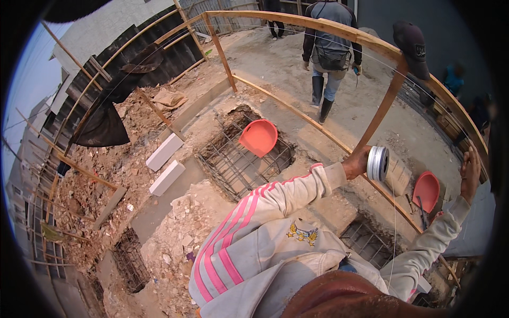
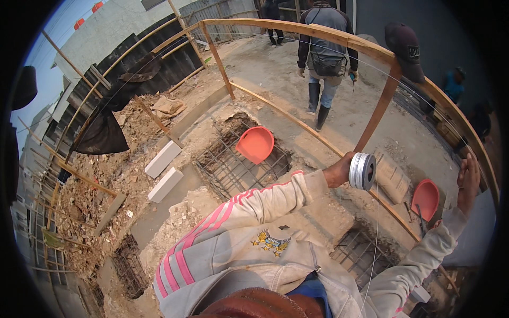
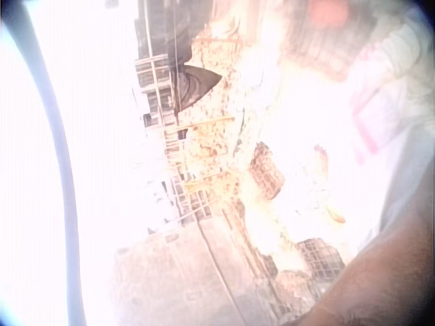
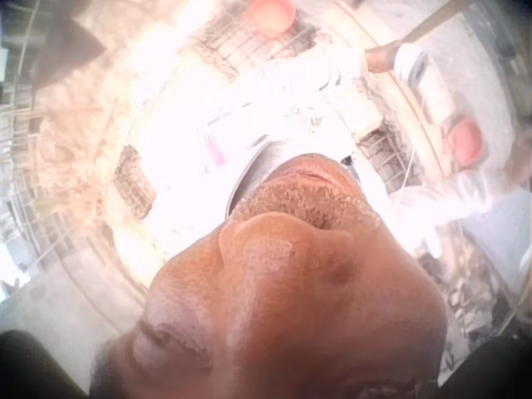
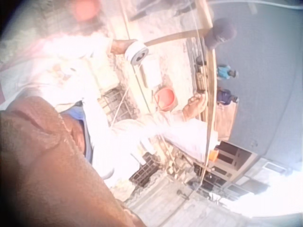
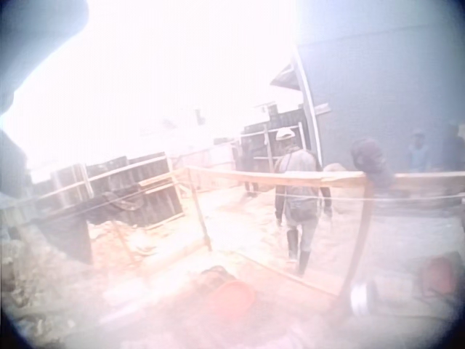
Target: The person unrolls a length of string from a spool, pulls it taut over a wooden beam, and secures it by wrapping it around a nail.
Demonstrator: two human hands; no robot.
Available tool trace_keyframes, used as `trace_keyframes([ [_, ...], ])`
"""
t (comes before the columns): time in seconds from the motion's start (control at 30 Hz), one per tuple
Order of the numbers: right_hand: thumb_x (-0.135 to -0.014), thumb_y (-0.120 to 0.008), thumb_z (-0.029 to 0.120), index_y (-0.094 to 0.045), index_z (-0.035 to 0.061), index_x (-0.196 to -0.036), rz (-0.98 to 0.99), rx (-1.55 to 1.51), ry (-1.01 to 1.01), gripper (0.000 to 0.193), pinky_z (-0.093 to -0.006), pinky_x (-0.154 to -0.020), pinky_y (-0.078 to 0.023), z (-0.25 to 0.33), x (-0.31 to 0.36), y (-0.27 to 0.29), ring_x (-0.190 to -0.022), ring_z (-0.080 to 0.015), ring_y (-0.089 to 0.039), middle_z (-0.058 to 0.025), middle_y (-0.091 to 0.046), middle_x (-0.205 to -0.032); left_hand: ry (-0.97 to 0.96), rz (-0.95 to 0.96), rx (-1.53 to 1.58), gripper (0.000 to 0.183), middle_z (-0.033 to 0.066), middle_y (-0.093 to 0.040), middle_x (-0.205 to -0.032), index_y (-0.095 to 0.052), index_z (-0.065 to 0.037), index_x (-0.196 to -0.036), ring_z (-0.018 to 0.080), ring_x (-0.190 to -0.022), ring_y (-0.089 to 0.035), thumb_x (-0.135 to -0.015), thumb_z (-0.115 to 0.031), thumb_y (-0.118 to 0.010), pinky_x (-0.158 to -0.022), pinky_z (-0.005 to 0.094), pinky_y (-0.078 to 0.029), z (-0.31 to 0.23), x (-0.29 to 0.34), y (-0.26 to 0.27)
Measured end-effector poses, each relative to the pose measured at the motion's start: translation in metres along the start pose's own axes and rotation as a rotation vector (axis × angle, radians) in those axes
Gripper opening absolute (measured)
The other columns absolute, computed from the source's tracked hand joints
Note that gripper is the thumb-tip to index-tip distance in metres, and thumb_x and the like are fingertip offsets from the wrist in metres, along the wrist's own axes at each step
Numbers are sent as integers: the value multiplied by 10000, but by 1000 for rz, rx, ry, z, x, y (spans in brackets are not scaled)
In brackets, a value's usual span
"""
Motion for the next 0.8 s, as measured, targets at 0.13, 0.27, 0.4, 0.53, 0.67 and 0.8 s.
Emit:
trace_keyframes([
  [0.13, -1015, -581, 307, -648, 88, -1277, 46, 427, 52, 348, -178, -464, -190, 33, 40, 26, -545, 26, -319, 101, -479, -737, 25, 22, 124, 179, -11, -665, -1021, -646, -87, -1115, 109, -929, -657, -945, -140, -635, -857, 307, -567, 4, 0, 1],
  [0.27, -1023, -568, 303, -669, 75, -1236, -121, 202, 292, 328, -172, -514, -189, 85, 101, 29, -595, 23, -317, 112, -437, -725, -14, 22, 13, 158, -27, -666, -980, -650, -78, -1090, 94, -917, -651, -935, -109, -644, -840, 305, -568, -6, 2, -10],
  [0.4, -1021, -578, 283, -694, 50, -1070, -67, 313, 149, 265, -208, -537, -259, 71, 184, -22, -623, -5, -370, 83, -471, -732, 27, 68, 74, 136, -47, -648, -880, -662, -64, -1007, 58, -802, -606, -902, -121, -727, -685, 251, -526, -6, -9, -31],
  [0.53, -962, -630, 215, -653, -15, -956, 226, 549, 185, 231, -344, -591, -423, 51, 258, -126, -627, -198, -495, -137, -551, -710, -40, 287, -56, 176, 30, -701, -1001, -666, -2, -1094, 129, -917, -678, -958, -82, -588, -826, 300, -572, -12, -60, -80],
  [0.67, -930, -681, 236, -607, 19, -1241, 252, 409, 313, 387, -345, -586, -480, 100, 350, -161, -661, -219, -599, -143, -661, -903, 58, 501, 110, 126, 28, -696, -959, -666, -77, -1037, 154, -837, -664, -912, -74, -684, -785, 315, -550, 6, -120, -149],
  [0.8, -1006, -574, 336, -325, 57, -1479, -247, 229, 676, 603, -259, -483, -460, 175, 403, -111, -540, -137, -538, -231, -622, -1012, -99, 660, 80, 68, 33, -638, -877, -608, -59, -983, 123, -754, -604, -972, -78, -544, -665, 271, -490, 27, -135, -227],
])
Point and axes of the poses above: each hand's wrist, its own x-axis away from the middle knuckle, its own y-axis out of the back of the hand, z = x × y, the point moved 10 cm from there along -x, towards the middle knuckle
